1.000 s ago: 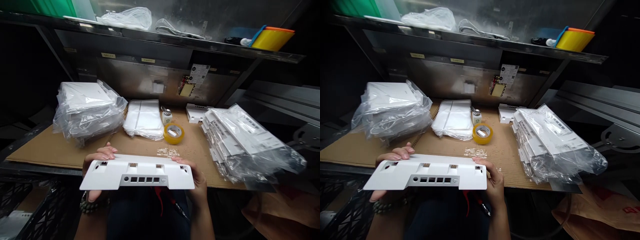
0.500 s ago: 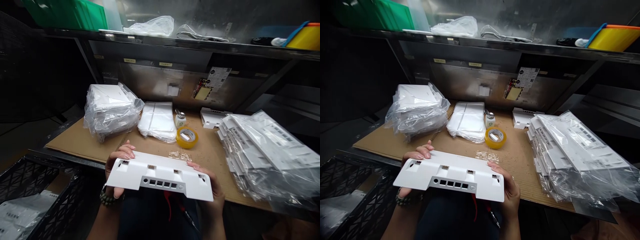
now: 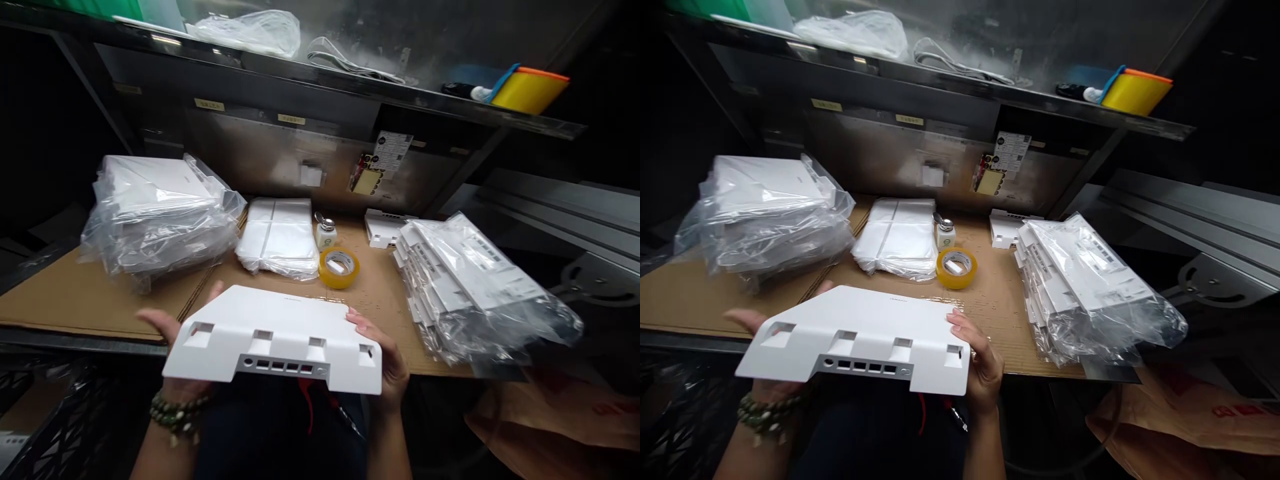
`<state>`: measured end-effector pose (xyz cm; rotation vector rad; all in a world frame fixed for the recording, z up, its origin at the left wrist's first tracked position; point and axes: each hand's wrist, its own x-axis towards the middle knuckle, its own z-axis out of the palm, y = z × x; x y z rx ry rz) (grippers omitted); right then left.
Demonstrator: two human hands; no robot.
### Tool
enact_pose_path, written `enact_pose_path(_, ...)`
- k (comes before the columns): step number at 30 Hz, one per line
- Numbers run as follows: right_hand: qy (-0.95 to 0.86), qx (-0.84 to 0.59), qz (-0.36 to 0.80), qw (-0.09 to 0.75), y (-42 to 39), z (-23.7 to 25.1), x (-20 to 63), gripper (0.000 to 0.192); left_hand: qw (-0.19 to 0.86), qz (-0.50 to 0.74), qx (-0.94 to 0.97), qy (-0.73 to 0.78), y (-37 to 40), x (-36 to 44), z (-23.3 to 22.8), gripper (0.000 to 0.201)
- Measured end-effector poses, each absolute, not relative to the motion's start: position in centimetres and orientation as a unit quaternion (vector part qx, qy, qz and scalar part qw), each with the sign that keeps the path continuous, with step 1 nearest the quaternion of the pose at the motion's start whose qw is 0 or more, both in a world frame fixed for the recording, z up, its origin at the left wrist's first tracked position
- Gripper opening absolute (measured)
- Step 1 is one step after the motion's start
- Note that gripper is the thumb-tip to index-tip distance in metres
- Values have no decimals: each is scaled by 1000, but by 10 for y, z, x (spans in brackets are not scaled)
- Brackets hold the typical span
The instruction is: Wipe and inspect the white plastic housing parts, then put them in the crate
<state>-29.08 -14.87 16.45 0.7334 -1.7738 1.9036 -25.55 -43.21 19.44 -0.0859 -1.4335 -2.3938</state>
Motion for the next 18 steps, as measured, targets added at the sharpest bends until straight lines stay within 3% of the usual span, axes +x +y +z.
enact_pose_path(4, -677, 272, 653, 205, -147, 167, -293, 27, 17, -891, -60, -449, -434, -259, 206, 49)
enact_pose_path(6, -694, 225, 656, 195, -146, 168, -295, 29, 1, -905, -84, -417, -430, -259, 207, 43)
enact_pose_path(8, -705, 159, 670, 169, -144, 170, -295, 37, 30, -923, -103, -370, -424, -257, 207, 51)
enact_pose_path(10, -705, 113, 690, 118, -139, 173, -294, 34, 70, -935, -103, -332, -418, -253, 207, 66)
enact_pose_path(14, -684, 153, 713, 19, -128, 178, -287, 35, 118, -941, -71, -308, -410, -244, 207, 91)
enact_pose_path(18, -716, 174, 676, 25, -127, 183, -284, 27, 138, -951, -42, -275, -409, -239, 200, 96)
